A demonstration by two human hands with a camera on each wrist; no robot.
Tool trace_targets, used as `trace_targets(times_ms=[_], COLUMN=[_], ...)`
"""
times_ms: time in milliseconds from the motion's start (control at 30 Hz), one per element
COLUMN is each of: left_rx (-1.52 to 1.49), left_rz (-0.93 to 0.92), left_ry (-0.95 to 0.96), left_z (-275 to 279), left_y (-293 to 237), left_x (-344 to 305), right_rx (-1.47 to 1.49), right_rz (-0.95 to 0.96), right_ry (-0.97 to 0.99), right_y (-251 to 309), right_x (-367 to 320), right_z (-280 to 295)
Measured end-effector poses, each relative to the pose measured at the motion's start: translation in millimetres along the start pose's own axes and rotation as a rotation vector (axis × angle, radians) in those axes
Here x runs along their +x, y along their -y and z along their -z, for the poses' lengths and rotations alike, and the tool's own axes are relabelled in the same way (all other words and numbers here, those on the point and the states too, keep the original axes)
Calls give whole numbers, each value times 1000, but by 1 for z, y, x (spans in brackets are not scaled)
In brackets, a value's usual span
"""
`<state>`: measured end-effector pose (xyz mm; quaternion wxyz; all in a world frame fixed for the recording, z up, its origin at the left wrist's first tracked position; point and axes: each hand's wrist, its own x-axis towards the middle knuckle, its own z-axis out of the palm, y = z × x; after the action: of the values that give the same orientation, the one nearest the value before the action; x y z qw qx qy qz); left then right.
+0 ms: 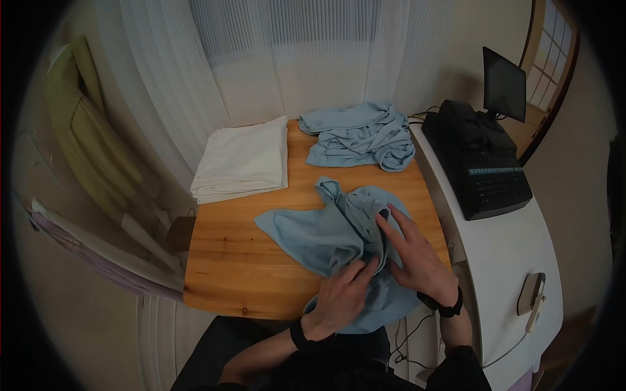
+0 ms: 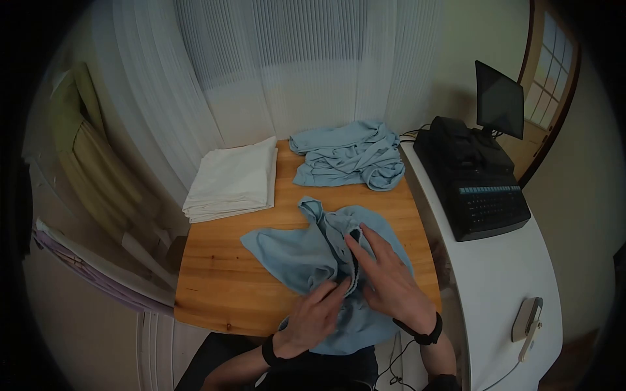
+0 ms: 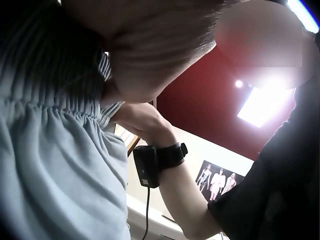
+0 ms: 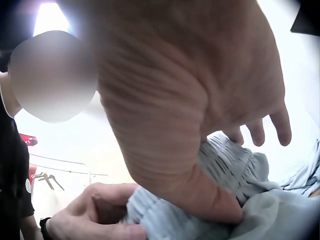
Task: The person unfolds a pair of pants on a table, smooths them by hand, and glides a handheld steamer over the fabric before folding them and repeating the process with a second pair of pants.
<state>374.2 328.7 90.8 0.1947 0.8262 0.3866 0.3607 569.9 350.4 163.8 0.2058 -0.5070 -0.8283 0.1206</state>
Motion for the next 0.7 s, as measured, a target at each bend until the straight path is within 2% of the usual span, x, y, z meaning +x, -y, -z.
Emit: trace_targets(times_ms=[33, 67, 133, 233, 267, 300, 333, 367, 433, 467, 533, 567, 600, 667, 700], left_rx=[-5, -7, -2, -8, -10, -63, -115, -117, -115, -121, -151, -157, -196, -241, -310], left_rz=[-99, -97, -290, -296, -291, -137, 16, 17, 161, 160, 66, 64, 73, 79, 122], left_ry=[16, 14, 16, 52, 53, 64, 80, 88, 260, 261, 134, 138, 137, 130, 207], left_z=[0, 3, 11, 21, 25, 30, 32, 30, 18, 10, -5, -9, -13, -18, -18], left_y=[-2, -4, -4, 1, -1, -4, -6, -3, 7, 9, 9, 8, 5, -3, -9], left_x=[0, -1, -2, -14, -18, -21, -25, -30, -41, -45, -49, -49, -48, -43, -37], right_rx=[-2, -6, -13, -107, 66, 240, 243, 362, 621, 616, 615, 383, 377, 16, 8], right_rz=[0, 21, 45, 149, 180, 209, 204, 155, 26, 21, -187, -188, -192, -78, -75], right_ry=[2, 8, 19, 22, 30, 33, 32, -119, -410, -408, -554, -537, -539, -572, -572], right_y=[0, -1, -2, -17, -29, -38, -42, -45, -48, -49, -45, -47, -49, -55, -57], right_x=[3, 5, 5, -2, -6, -10, -16, -24, -41, -44, -50, -51, -50, -49, -53], right_z=[4, 8, 15, 23, 21, 19, 15, 10, 1, 4, 14, 21, 25, 34, 37])
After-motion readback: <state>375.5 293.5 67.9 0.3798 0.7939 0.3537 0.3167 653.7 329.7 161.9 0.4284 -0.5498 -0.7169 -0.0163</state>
